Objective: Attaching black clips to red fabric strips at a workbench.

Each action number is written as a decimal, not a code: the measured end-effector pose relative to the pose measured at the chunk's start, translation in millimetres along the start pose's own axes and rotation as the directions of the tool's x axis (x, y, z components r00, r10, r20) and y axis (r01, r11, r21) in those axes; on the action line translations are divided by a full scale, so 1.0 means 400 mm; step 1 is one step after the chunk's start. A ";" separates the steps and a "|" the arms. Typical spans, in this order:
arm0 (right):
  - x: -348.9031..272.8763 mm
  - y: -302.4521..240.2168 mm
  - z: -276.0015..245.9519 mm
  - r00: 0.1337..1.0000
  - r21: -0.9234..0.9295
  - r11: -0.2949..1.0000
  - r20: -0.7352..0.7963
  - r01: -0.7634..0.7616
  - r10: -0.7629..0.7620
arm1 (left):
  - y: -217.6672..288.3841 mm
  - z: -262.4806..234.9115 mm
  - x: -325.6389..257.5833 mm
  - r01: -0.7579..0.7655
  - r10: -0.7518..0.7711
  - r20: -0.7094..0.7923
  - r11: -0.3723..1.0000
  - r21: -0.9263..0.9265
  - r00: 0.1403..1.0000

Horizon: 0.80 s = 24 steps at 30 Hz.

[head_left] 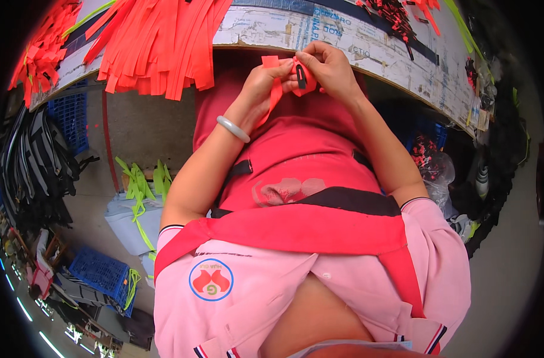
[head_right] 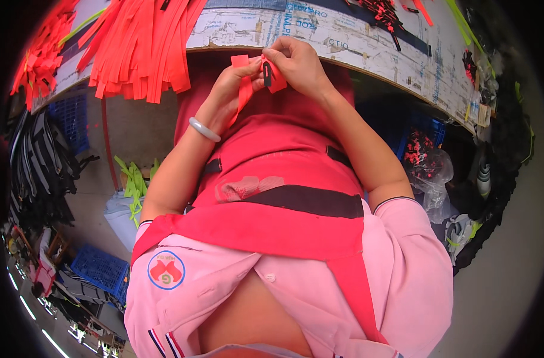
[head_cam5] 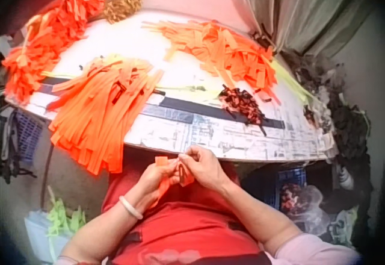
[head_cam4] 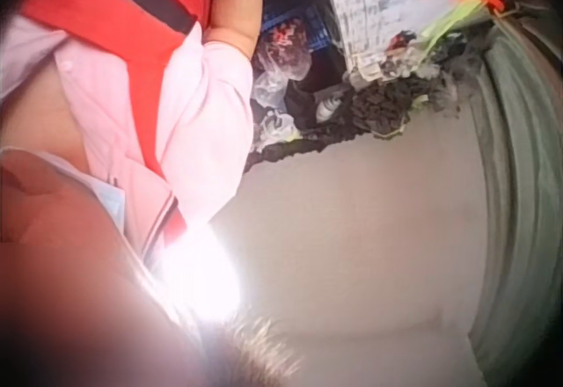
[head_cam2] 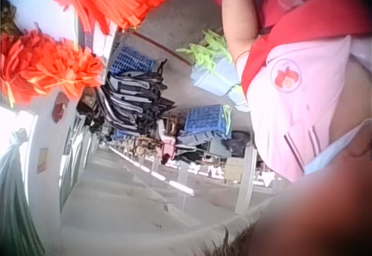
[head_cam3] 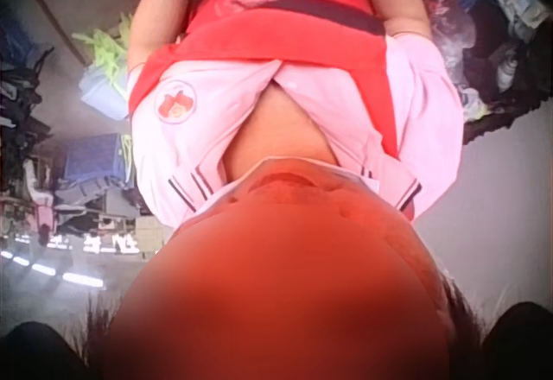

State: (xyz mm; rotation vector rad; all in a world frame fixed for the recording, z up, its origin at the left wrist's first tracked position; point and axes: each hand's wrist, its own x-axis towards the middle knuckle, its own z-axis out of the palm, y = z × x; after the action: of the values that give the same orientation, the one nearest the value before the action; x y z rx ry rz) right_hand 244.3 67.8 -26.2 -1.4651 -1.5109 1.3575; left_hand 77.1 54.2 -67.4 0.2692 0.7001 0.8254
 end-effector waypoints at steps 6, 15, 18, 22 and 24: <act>0.012 0.032 0.017 0.960 -0.434 0.888 -0.148 0.154 -0.239 | -0.052 -0.012 0.081 0.129 -0.159 -0.120 0.966 -0.224 0.980; 0.041 0.016 0.047 0.951 -0.536 0.836 -0.177 0.122 -0.253 | -0.048 -0.069 0.087 0.079 -0.091 -0.037 0.964 -0.256 0.995; 0.014 0.030 0.021 0.964 -0.226 0.968 -0.215 0.108 -0.157 | -0.034 -0.034 0.058 -0.036 0.039 -0.123 0.999 0.025 0.992; -0.044 0.017 0.011 0.991 0.036 0.999 -0.129 0.040 -0.035 | -0.014 0.026 -0.011 -0.253 0.282 -0.014 0.881 0.399 0.959; -0.051 -0.015 0.013 0.993 0.029 0.995 -0.078 0.091 -0.089 | 0.002 0.019 -0.040 -0.362 0.410 -0.004 0.810 0.462 0.912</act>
State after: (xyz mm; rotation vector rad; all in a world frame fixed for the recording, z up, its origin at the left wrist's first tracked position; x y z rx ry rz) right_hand 241.5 47.8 -17.6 -1.3959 -1.4808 1.2529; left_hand 74.1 43.0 -53.9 0.8205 0.9533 1.0643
